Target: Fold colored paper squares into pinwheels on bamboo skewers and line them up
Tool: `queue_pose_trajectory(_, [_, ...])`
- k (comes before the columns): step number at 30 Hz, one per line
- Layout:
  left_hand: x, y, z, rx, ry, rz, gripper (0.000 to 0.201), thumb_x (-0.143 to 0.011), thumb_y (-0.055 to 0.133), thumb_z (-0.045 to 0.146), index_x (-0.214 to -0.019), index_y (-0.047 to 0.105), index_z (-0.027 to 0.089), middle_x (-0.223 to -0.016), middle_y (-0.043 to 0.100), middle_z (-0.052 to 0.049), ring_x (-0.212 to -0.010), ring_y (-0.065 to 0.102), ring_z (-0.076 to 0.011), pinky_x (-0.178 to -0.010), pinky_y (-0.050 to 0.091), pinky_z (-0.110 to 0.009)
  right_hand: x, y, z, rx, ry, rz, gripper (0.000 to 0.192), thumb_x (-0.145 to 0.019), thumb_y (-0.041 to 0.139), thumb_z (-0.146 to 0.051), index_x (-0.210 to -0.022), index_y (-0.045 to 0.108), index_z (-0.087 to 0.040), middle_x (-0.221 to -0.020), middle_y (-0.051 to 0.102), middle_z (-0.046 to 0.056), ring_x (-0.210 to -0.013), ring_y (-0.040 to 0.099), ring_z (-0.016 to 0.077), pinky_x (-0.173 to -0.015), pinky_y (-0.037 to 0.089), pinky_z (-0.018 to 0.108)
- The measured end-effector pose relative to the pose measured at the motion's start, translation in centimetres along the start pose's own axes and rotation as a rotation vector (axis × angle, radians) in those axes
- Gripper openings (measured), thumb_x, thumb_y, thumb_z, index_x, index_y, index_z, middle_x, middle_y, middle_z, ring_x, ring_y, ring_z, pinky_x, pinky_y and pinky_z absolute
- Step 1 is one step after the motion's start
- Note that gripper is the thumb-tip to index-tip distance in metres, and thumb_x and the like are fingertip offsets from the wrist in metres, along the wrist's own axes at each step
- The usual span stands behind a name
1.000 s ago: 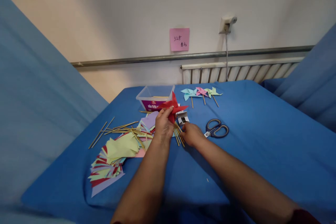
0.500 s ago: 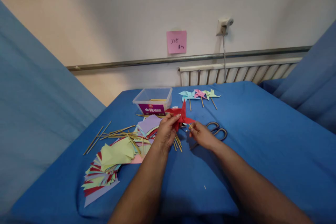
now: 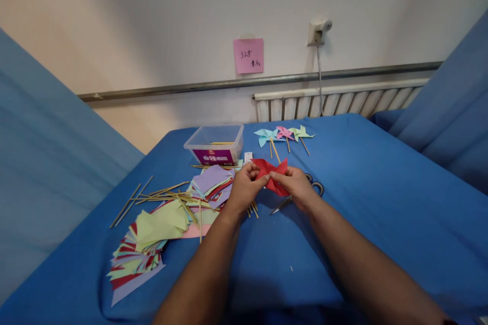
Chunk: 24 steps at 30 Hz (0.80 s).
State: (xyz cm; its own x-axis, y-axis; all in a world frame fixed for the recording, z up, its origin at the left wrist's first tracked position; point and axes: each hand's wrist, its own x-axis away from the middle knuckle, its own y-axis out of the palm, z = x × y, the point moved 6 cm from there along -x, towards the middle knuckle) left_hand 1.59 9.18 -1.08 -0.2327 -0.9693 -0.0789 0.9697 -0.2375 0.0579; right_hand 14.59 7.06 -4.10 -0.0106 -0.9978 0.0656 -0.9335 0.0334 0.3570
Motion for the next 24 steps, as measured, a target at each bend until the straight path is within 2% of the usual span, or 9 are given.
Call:
queue_pose_trajectory(4, [0.0,0.1,-0.3,-0.068,0.035,0.013,0.032,-0.065,0.078,0.029,-0.085,0.056,0.017,-0.072,0.067,0.0,-0.064,0.062,-0.0135,-0.064,0.047,-0.025,-0.3,-0.4,-0.1,0.038,-0.014,0.04,0.031,-0.062,0.077,-0.042,-0.07,0.064,-0.016,-0.063,0.063,-0.001,-0.054,0.052,0.0114,-0.055,0.039,0.025])
queue_pose_trajectory(8, [0.5,0.1,0.5,-0.168,0.132,0.083,0.038,-0.068,0.075,0.026,-0.102,0.06,0.018,-0.093,0.071,-0.008,-0.087,0.066,-0.0212,-0.079,0.049,-0.033,-0.4,-1.1,-0.3,-0.004,-0.01,0.169,0.03,-0.06,0.076,-0.041,-0.072,0.064,-0.016,-0.064,0.065,0.0,-0.055,0.054,0.0124,-0.055,0.041,0.025])
queue_pose_trajectory(11, [1.3,0.5,2.1,-0.36,0.319,0.115,0.044,-0.069,0.072,0.018,-0.112,0.062,0.022,-0.114,0.067,-0.011,-0.106,0.062,-0.0259,-0.093,0.045,-0.039,-0.5,-1.4,-0.1,-0.081,0.019,0.207,0.032,-0.06,0.076,-0.041,-0.077,0.065,-0.015,-0.069,0.068,0.002,-0.057,0.057,0.0133,-0.057,0.044,0.026])
queue_pose_trajectory(14, [2.1,1.5,3.5,-0.681,0.558,0.086,0.044,-0.071,0.066,0.011,-0.112,0.064,0.025,-0.128,0.06,-0.009,-0.12,0.051,-0.0282,-0.105,0.034,-0.046,-0.6,-1.4,0.0,-0.113,0.01,0.224,0.034,-0.059,0.076,-0.042,-0.078,0.065,-0.016,-0.07,0.068,0.002,-0.058,0.057,0.0134,-0.056,0.043,0.025])
queue_pose_trajectory(16, [2.4,2.2,3.6,-0.867,0.652,0.034,0.04,-0.074,0.06,0.009,-0.11,0.065,0.025,-0.126,0.06,-0.008,-0.12,0.049,-0.0277,-0.106,0.032,-0.047,-0.5,-1.4,0.0,-0.125,0.001,0.24,0.034,-0.058,0.077,-0.041,-0.076,0.065,-0.015,-0.068,0.066,0.001,-0.057,0.055,0.0125,-0.056,0.042,0.025])
queue_pose_trajectory(18, [2.3,2.6,3.2,-0.975,0.687,-0.001,0.036,-0.078,0.056,0.009,-0.11,0.065,0.024,-0.119,0.064,-0.009,-0.113,0.051,-0.0271,-0.102,0.035,-0.047,-0.4,-1.1,0.1,-0.141,0.002,0.241,0.034,-0.057,0.079,-0.04,-0.074,0.064,-0.015,-0.065,0.065,-0.001,-0.055,0.053,0.011,-0.054,0.04,0.024])
queue_pose_trajectory(20, [2.1,2.6,2.9,-1.03,0.702,-0.009,0.033,-0.08,0.054,0.01,-0.109,0.066,0.023,-0.111,0.067,-0.009,-0.107,0.052,-0.0271,-0.097,0.037,-0.046,-0.2,-0.9,0.1,-0.125,0.011,0.238,0.034,-0.056,0.079,-0.041,-0.072,0.062,-0.015,-0.059,0.061,-0.003,-0.05,0.048,0.0092,-0.049,0.036,0.023])
queue_pose_trajectory(24, [2.1,2.5,2.9,-1.059,0.708,0.019,0.03,-0.083,0.054,0.014,-0.107,0.068,0.026,-0.103,0.069,-0.008,-0.099,0.055,-0.0267,-0.092,0.038,-0.044,0.0,-0.8,0.3,-0.006,0.05,0.242,0.037,-0.06,0.075,-0.048,-0.067,0.058,-0.016,-0.048,0.047,-0.007,-0.039,0.033,0.0059,-0.039,0.02,0.022])
